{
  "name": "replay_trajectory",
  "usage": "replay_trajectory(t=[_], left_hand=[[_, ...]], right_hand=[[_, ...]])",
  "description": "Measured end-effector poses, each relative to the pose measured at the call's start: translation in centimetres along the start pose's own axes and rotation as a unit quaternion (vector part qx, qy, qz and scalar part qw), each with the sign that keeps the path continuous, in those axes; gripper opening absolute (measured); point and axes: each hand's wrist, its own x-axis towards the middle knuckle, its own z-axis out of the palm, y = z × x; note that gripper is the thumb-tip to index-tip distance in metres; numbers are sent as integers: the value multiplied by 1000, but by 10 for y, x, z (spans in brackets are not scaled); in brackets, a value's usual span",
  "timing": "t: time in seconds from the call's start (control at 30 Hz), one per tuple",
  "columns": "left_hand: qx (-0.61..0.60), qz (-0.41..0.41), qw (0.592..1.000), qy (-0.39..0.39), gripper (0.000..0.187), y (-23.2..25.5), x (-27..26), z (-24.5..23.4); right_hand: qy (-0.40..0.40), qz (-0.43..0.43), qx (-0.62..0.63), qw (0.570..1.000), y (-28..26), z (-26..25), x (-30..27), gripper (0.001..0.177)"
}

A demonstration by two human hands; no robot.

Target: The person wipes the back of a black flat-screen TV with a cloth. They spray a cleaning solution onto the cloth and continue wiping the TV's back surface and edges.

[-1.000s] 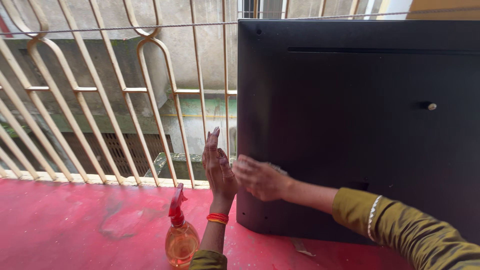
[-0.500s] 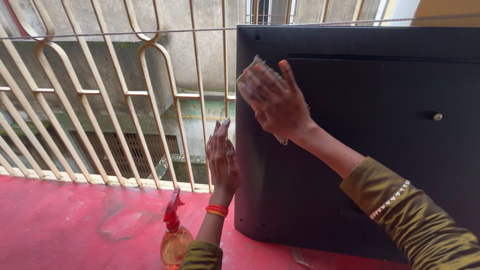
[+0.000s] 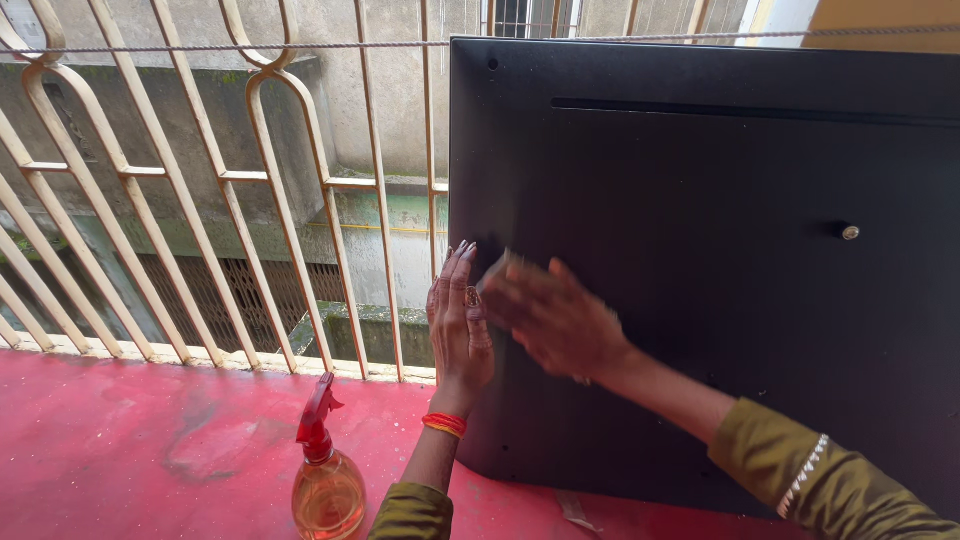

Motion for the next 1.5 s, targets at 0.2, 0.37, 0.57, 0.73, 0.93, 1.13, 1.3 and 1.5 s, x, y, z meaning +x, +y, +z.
replay_trajectory(t=[0.2, 0.37, 0.57, 0.73, 0.93, 1.13, 1.3, 1.5], left_hand=[[6, 3, 1000, 19, 79, 2, -7, -7], [12, -11, 999, 41, 79, -2, -13, -31], [-35, -38, 997, 62, 74, 0, -6, -60], [-80, -35, 994, 73, 72, 8, -1, -70], [-50, -55, 995, 67, 73, -1, -11, -78], [-20, -71, 996, 53, 71, -14, -28, -87], [2, -60, 998, 22, 69, -26, -41, -87], [6, -87, 996, -24, 67, -44, -72, -72]], right_hand=[[-52, -121, 37, 991, -37, 19, -55, 68], [-37, -137, 58, 988, -27, 12, -46, 65], [11, -6, 19, 1000, 26, -21, 27, 68], [50, 59, -104, 992, 66, -39, 96, 66], [13, 47, -142, 989, 59, -24, 135, 59], [-11, -19, -72, 997, -6, 5, 96, 58], [-40, -84, -18, 996, -57, 39, 50, 57], [-67, -130, 45, 988, -99, 78, -3, 60]])
